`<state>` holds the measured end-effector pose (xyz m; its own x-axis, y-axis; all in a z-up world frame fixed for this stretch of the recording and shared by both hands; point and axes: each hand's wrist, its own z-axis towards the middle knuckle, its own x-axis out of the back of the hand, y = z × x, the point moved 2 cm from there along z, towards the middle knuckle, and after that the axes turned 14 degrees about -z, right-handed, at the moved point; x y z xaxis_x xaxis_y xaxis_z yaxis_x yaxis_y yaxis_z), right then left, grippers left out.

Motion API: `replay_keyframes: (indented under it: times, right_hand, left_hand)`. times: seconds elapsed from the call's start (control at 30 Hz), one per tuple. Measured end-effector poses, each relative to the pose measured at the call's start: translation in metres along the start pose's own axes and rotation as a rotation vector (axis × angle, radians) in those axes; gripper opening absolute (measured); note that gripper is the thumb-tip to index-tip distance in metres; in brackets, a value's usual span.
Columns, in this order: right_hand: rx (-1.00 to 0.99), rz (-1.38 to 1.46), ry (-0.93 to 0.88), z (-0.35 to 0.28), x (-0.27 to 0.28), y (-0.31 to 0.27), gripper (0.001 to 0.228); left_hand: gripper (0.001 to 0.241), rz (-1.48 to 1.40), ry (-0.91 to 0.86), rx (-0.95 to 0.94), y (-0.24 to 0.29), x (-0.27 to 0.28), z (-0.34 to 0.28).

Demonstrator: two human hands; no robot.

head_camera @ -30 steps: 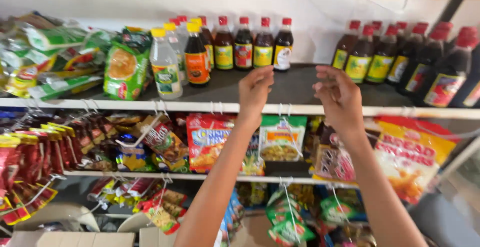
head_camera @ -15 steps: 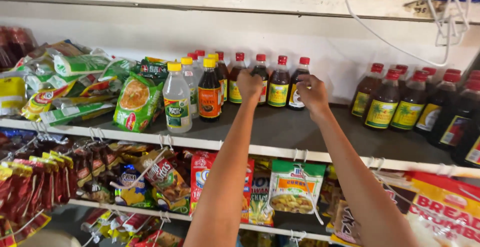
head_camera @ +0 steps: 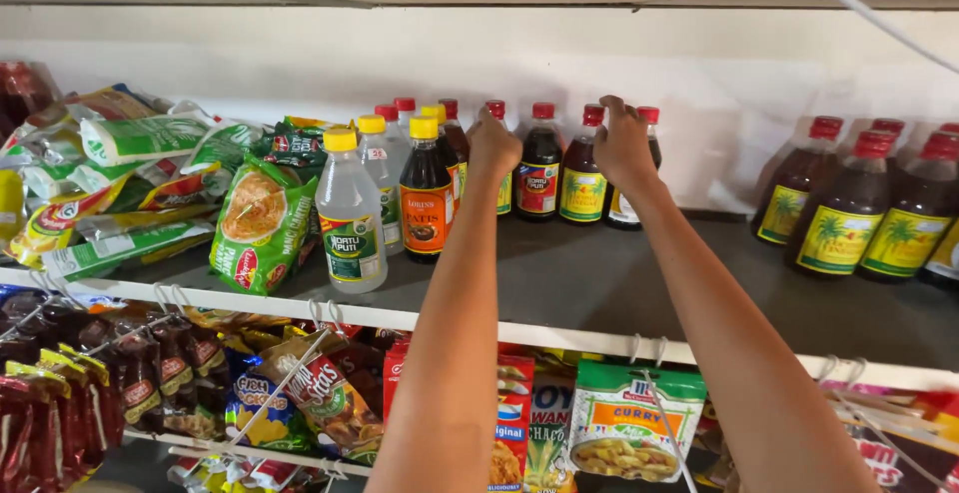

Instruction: The recorder is removing various glass condiment bottles from a grocery shelf and packing them into a cardboard box on the floor.

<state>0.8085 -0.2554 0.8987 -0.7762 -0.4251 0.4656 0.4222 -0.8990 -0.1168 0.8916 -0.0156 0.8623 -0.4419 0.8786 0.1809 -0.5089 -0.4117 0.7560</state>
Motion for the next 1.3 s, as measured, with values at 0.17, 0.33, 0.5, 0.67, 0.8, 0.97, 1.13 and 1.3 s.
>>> replay_keyframes:
  times: [0.17,0.33,0.5,0.67,0.8,0.97,1.13,1.3]
  right_hand:
    - [0.133,-0.079,-0.051,0.007,-0.026,0.007,0.056]
    - [0.153,-0.113,-0.039,0.009,-0.048,0.017,0.056]
    - [0.102,-0.059,-0.032,-0.001,-0.031,0.005,0.053]
    - [0.032,-0.024,-0.039,0.001,-0.014,-0.008,0.047]
    - [0.023,0.002,-0.052,0.004,-0.016,-0.012,0.04]
    - [0.008,0.079,-0.03,0.0,-0.004,-0.022,0.044]
    - [-0.01,0.213,0.082,-0.004,-0.002,-0.016,0.045]
    - [-0.14,0.12,-0.044,-0.013,0.005,-0.009,0.031]
  left_hand:
    - [0.088,0.055,-0.029,0.124,0.028,0.013,-0.014]
    - [0.102,0.06,-0.084,0.259,0.045,0.026,-0.022]
    - [0.09,0.152,-0.066,0.234,0.038,0.011,-0.014]
    - [0.061,0.08,0.052,0.162,0.056,0.019,-0.022]
    - [0.042,0.037,0.09,0.153,0.083,0.037,-0.04]
    - [0.048,-0.044,0.165,0.084,0.065,0.032,-0.035]
    - [0.046,-0.059,0.264,0.07,0.041,0.021,-0.022]
    - [0.027,-0.182,0.224,0.001,0.071,0.04,-0.064]
